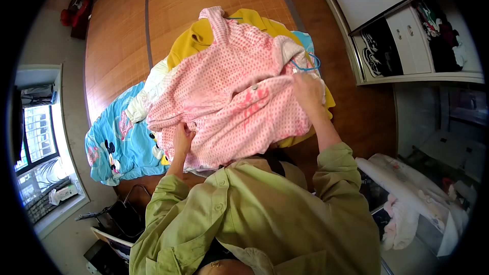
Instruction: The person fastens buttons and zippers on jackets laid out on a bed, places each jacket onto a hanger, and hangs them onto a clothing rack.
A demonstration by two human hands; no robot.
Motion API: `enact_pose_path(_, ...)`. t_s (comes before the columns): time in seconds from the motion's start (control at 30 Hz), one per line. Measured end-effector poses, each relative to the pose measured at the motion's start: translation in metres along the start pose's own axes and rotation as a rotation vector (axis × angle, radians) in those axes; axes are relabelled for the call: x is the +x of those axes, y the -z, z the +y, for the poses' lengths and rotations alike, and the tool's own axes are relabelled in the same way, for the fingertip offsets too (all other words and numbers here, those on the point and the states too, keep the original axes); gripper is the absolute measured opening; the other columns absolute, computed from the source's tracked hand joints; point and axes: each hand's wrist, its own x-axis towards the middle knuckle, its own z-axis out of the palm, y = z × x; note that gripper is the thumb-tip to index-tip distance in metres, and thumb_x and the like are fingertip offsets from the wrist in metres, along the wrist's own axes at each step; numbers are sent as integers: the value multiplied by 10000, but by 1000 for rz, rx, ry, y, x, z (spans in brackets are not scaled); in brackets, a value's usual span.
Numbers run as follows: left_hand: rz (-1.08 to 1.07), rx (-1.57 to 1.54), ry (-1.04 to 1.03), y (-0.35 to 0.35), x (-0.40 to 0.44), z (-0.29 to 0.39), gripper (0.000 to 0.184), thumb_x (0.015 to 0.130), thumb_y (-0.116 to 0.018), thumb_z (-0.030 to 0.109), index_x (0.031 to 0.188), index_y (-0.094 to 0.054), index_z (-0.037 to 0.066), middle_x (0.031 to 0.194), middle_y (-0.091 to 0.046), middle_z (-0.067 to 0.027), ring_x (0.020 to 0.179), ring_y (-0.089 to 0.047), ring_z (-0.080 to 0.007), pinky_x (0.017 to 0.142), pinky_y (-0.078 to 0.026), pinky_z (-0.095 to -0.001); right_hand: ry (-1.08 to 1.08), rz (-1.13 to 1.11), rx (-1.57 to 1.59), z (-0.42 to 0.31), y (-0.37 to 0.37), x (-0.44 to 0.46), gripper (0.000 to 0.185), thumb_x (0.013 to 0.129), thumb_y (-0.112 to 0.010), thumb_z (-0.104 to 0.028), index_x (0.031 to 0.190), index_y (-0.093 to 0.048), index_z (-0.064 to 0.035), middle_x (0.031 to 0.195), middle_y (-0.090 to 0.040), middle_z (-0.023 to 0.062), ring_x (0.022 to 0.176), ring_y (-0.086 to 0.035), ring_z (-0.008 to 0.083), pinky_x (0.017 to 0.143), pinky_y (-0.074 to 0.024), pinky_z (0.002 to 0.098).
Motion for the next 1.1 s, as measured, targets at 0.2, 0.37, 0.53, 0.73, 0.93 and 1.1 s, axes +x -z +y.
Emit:
enact_pose_path(0.2, 187, -5, -46, -7, 3, 13, 534, 724, -608, 66, 1227, -429, 51, 1285, -401, -214, 1020, -524, -422, 768, -481, -478, -136, -146, -44, 4, -32, -9, 60, 790, -534, -93, 829, -573, -70, 817, -614, 119, 843, -596, 320, 708, -424, 481)
enact_pose_path(0.37, 44, -19, 109, -12, 17, -1, 392, 727, -574, 60, 1116, -524, 66, 1030, -587, -191, 879, -587, -400, 719, -478, -473, -186, -231, -11, 4, -41, -6, 116, 778, -556, -106, 884, -566, -60, 886, -615, 127, 889, -591, 319, 753, -422, 477)
enact_pose_path(0.53, 357, 196, 119, 14, 12, 8, 244, 765, -581, 73, 1008, -580, 62, 920, -608, -188, 839, -587, -379, 716, -469, -457, -62, -203, 88, -8, -32, 10, 241, 758, -612, -211, 947, -592, -62, 962, -623, 129, 982, -568, 304, 840, -396, 467)
enact_pose_path(0.73, 522, -113, -408, 17, 36, 180, 354, 746, -700, 173, 1046, -602, 14, 1064, -587, -177, 979, -541, -338, 851, -432, -415, 138, -266, 222, -46, -55, 21, 302, 738, -648, -303, 935, -650, -73, 990, -632, 129, 1015, -559, 289, 905, -356, 458)
enact_pose_path(0.93, -143, -495, -154, -45, 96, 256, 327, 818, -678, 200, 1088, -588, 38, 904, -629, -59, 763, -590, -192, 652, -466, -299, 60, -382, 407, -44, -53, 24, 291, 757, -667, -270, 923, -660, -31, 857, -634, 137, 821, -618, 294, 731, -457, 404)
enact_pose_path(1.1, -494, -1193, 132, -11, 95, 264, 193, 857, -594, 79, 1045, -566, 46, 834, -625, -12, 594, -546, -73, 487, -417, -191, -311, -478, 786, -49, -42, 10, 340, 796, -683, -296, 967, -647, -5, 886, -656, 138, 821, -632, 248, 731, -484, 350)
